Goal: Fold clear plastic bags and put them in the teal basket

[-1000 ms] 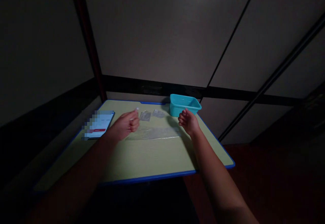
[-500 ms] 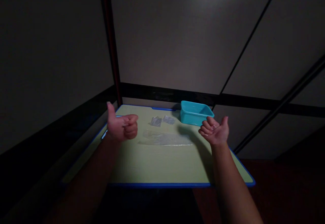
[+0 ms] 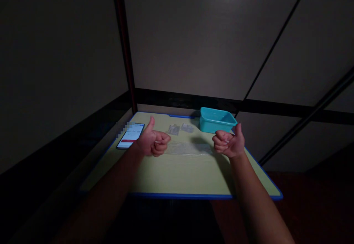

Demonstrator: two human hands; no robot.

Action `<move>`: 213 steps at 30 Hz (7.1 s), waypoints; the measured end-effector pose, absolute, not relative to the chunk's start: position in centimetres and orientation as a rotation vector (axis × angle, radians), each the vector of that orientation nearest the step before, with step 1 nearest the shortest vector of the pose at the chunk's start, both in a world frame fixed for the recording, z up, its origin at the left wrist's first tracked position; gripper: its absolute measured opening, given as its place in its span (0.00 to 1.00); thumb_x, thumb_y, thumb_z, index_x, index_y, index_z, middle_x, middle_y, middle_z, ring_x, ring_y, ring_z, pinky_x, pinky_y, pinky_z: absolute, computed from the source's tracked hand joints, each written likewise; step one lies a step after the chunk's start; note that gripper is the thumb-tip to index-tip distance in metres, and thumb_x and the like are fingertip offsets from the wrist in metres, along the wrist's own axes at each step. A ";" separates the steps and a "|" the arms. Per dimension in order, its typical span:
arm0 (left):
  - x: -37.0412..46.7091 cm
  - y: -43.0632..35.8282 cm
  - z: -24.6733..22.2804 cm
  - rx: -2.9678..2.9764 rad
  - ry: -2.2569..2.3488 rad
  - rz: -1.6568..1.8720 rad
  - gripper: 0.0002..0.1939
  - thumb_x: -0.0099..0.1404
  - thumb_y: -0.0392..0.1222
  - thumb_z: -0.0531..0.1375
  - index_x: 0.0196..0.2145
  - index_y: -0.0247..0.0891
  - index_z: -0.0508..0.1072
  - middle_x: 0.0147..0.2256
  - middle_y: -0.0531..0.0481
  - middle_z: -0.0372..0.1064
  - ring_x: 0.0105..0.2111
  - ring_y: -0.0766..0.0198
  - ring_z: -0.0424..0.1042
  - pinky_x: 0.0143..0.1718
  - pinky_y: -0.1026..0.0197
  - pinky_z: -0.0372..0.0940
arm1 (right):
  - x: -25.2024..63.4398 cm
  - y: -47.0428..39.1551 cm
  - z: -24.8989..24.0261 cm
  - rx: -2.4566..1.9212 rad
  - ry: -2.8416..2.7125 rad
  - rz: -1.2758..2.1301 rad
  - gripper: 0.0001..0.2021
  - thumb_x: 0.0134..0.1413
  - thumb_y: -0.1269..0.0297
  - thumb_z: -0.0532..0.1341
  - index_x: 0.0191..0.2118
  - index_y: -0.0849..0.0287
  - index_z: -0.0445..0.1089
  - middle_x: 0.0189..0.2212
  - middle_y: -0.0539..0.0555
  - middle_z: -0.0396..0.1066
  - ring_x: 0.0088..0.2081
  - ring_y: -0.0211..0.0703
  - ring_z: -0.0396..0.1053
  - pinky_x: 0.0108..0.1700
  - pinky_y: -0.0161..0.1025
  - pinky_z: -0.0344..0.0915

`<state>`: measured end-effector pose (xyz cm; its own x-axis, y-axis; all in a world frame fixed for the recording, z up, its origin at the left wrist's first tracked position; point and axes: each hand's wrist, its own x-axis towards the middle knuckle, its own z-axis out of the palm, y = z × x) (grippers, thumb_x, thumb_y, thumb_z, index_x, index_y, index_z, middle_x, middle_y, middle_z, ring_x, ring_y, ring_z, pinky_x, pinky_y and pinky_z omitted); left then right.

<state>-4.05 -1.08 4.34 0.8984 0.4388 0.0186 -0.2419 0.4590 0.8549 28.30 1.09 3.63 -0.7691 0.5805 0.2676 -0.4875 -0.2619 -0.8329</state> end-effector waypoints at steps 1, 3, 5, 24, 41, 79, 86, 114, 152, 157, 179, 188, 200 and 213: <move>-5.1 -0.9 4.7 0.987 0.184 0.555 0.38 0.47 0.79 0.28 0.19 0.41 0.53 0.13 0.61 0.39 0.11 0.73 0.35 0.10 0.68 0.34 | 28.9 1.0 3.9 -0.068 -1.242 2.006 0.33 0.44 0.27 0.36 0.21 0.57 0.49 0.17 0.43 0.46 0.15 0.29 0.38 0.19 0.32 0.46; -7.0 -0.6 5.1 0.943 0.126 0.748 0.37 0.46 0.80 0.29 0.18 0.41 0.49 0.12 0.62 0.36 0.10 0.73 0.34 0.09 0.68 0.35 | 29.7 1.0 4.2 -0.012 -1.145 1.921 0.32 0.46 0.28 0.37 0.21 0.57 0.48 0.17 0.43 0.45 0.16 0.30 0.37 0.20 0.32 0.48; -8.0 -0.3 5.2 0.921 0.072 0.853 0.36 0.47 0.79 0.29 0.17 0.42 0.48 0.12 0.62 0.34 0.10 0.73 0.33 0.08 0.68 0.35 | 29.8 1.0 4.3 -0.008 -1.120 1.892 0.31 0.47 0.29 0.39 0.21 0.57 0.47 0.17 0.43 0.45 0.16 0.30 0.37 0.21 0.32 0.49; -5.3 0.1 4.5 1.298 0.564 1.111 0.38 0.53 0.76 0.32 0.21 0.39 0.59 0.15 0.58 0.49 0.12 0.71 0.48 0.14 0.66 0.52 | 30.9 0.6 5.1 -0.566 -1.264 1.202 0.32 0.45 0.28 0.34 0.21 0.54 0.50 0.16 0.43 0.44 0.15 0.33 0.36 0.19 0.33 0.45; 0.6 -0.8 -0.4 2.609 1.135 0.139 0.33 0.63 0.61 0.49 0.62 0.49 0.49 0.64 0.48 0.39 0.63 0.56 0.39 0.58 0.43 0.40 | 26.4 3.3 0.5 -1.932 -2.326 0.120 0.18 0.47 0.51 0.63 0.40 0.58 0.69 0.41 0.60 0.66 0.43 0.50 0.63 0.37 0.37 0.57; 5.1 -2.3 -1.7 2.644 1.443 0.230 0.39 0.61 0.67 0.40 0.63 0.42 0.46 0.64 0.44 0.35 0.64 0.51 0.37 0.58 0.37 0.37 | 24.7 2.6 1.5 -2.102 -2.134 0.389 0.36 0.57 0.39 0.40 0.31 0.65 0.74 0.31 0.67 0.74 0.33 0.48 0.71 0.30 0.36 0.58; 5.3 -2.5 -1.8 2.638 1.454 0.258 0.39 0.62 0.66 0.41 0.63 0.42 0.45 0.64 0.43 0.37 0.63 0.50 0.38 0.58 0.35 0.35 | 24.3 2.4 1.0 -2.205 -2.139 0.167 0.29 0.58 0.44 0.46 0.38 0.65 0.73 0.37 0.68 0.73 0.38 0.51 0.71 0.32 0.37 0.59; 3.9 -2.4 -0.5 2.672 1.472 0.770 0.34 0.63 0.53 0.50 0.62 0.36 0.46 0.64 0.37 0.35 0.63 0.50 0.38 0.59 0.43 0.43 | 23.4 3.2 0.5 -2.102 -2.180 0.156 0.20 0.56 0.51 0.52 0.40 0.61 0.72 0.41 0.65 0.72 0.41 0.51 0.70 0.35 0.38 0.61; 1.4 -0.7 -1.3 2.332 1.939 -0.080 0.35 0.66 0.60 0.36 0.64 0.39 0.42 0.64 0.38 0.32 0.64 0.50 0.34 0.55 0.34 0.43 | 24.7 3.4 1.0 -2.022 -2.098 0.250 0.17 0.57 0.54 0.54 0.35 0.62 0.74 0.35 0.62 0.74 0.34 0.46 0.70 0.30 0.35 0.55; 0.7 -0.3 -1.5 2.285 2.001 -0.111 0.38 0.64 0.63 0.36 0.64 0.37 0.39 0.64 0.38 0.28 0.64 0.50 0.32 0.56 0.34 0.41 | 25.0 3.6 0.7 -2.025 -2.116 0.247 0.19 0.58 0.52 0.52 0.35 0.62 0.74 0.35 0.62 0.74 0.35 0.46 0.70 0.31 0.35 0.56; 4.6 -3.4 -0.7 2.727 1.387 -0.002 0.38 0.64 0.61 0.43 0.64 0.37 0.40 0.65 0.42 0.34 0.64 0.53 0.35 0.59 0.38 0.34 | 24.8 2.4 2.0 -2.011 -2.159 0.415 0.17 0.56 0.53 0.55 0.42 0.62 0.69 0.34 0.62 0.74 0.33 0.46 0.71 0.31 0.35 0.59; 4.4 -3.3 -0.6 2.695 1.435 -0.007 0.39 0.64 0.60 0.44 0.64 0.34 0.41 0.65 0.40 0.29 0.64 0.52 0.31 0.59 0.38 0.34 | 25.1 2.3 2.1 -1.832 -1.993 0.738 0.09 0.54 0.72 0.56 0.42 0.60 0.65 0.17 0.47 0.68 0.16 0.34 0.64 0.21 0.29 0.57; 4.1 -3.3 -0.9 2.675 1.369 0.013 0.42 0.63 0.65 0.41 0.64 0.35 0.38 0.64 0.40 0.32 0.64 0.52 0.34 0.59 0.39 0.35 | 24.9 1.6 2.8 -1.404 -1.575 1.193 0.05 0.51 0.72 0.58 0.33 0.59 0.60 0.12 0.46 0.66 0.11 0.34 0.63 0.14 0.28 0.59; 4.5 -2.9 -0.4 2.547 1.491 0.212 0.38 0.65 0.57 0.45 0.64 0.39 0.32 0.63 0.41 0.41 0.62 0.53 0.44 0.58 0.35 0.30 | 24.0 1.4 3.3 -1.065 -1.483 1.324 0.14 0.41 0.63 0.64 0.34 0.59 0.60 0.14 0.47 0.70 0.13 0.38 0.68 0.17 0.31 0.63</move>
<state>4.47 -2.92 -0.45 0.4860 0.8734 0.0312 0.8474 -0.4796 0.2278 24.02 1.41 3.29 -0.2684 0.9616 0.0572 0.0523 0.0739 -0.9959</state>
